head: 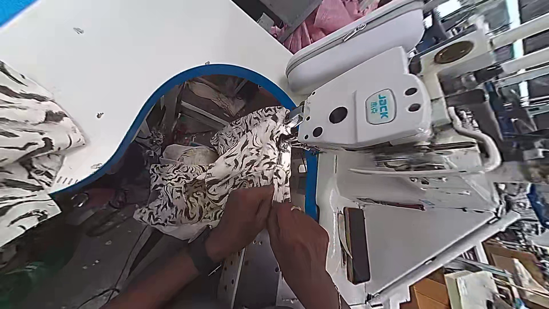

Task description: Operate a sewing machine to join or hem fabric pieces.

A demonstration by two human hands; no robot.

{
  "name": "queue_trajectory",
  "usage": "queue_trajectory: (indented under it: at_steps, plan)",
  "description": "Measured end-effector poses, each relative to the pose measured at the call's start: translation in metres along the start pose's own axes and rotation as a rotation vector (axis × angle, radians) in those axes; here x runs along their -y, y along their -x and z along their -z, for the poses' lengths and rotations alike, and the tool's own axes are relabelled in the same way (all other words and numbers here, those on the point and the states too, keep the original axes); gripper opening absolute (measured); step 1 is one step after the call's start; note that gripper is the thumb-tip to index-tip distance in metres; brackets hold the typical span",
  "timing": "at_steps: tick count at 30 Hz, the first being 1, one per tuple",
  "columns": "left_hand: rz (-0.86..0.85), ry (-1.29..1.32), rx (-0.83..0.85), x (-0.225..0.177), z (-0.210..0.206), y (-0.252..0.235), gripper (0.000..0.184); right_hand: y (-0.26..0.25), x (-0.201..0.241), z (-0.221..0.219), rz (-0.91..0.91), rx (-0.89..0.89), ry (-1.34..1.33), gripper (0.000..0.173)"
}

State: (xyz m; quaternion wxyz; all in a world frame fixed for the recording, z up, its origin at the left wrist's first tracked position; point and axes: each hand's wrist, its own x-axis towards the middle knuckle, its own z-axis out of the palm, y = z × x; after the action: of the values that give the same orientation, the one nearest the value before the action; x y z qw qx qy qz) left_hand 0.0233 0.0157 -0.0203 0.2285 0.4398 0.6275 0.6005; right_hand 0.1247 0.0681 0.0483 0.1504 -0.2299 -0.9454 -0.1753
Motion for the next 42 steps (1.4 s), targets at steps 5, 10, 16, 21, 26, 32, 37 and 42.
queue_trajectory:
  at_steps: [5, 10, 16, 21, 26, 32, 37, 42]
  plan:
    - [0.054, -0.060, -0.024, -0.004, -0.002, -0.015, 0.031, 0.003, -0.013, -0.013, -0.136, 0.024, -0.130, 0.017]
    - [0.070, -0.068, 0.086, -0.014, 0.007, 0.016, 0.035, 0.066, -0.062, -0.032, -0.466, 0.350, -0.722, 0.018]
    - [-0.005, -0.186, 0.170, -0.024, 0.008, 0.033, 0.036, 0.040, -0.041, 0.052, 0.029, 0.259, -0.324, 0.023]
    - [-0.018, -0.072, 0.075, -0.008, 0.002, 0.034, 0.031, 0.029, -0.015, 0.025, 0.134, 0.166, -0.135, 0.019]
    - [0.006, -0.077, -0.006, -0.004, -0.009, 0.012, 0.034, 0.019, -0.023, 0.017, 0.042, 0.155, -0.126, 0.020]
    - [0.035, -0.108, 0.197, -0.015, 0.011, 0.023, 0.035, 0.037, -0.033, 0.051, 0.001, 0.578, -0.450, 0.020]
    - [0.014, -0.138, 0.234, -0.014, 0.017, 0.014, 0.035, 0.029, -0.027, 0.044, -0.029, 0.482, -0.392, 0.020]
    - [-0.006, -0.177, 0.189, -0.015, 0.017, 0.015, 0.034, 0.029, -0.028, 0.041, 0.026, 0.477, -0.398, 0.019]
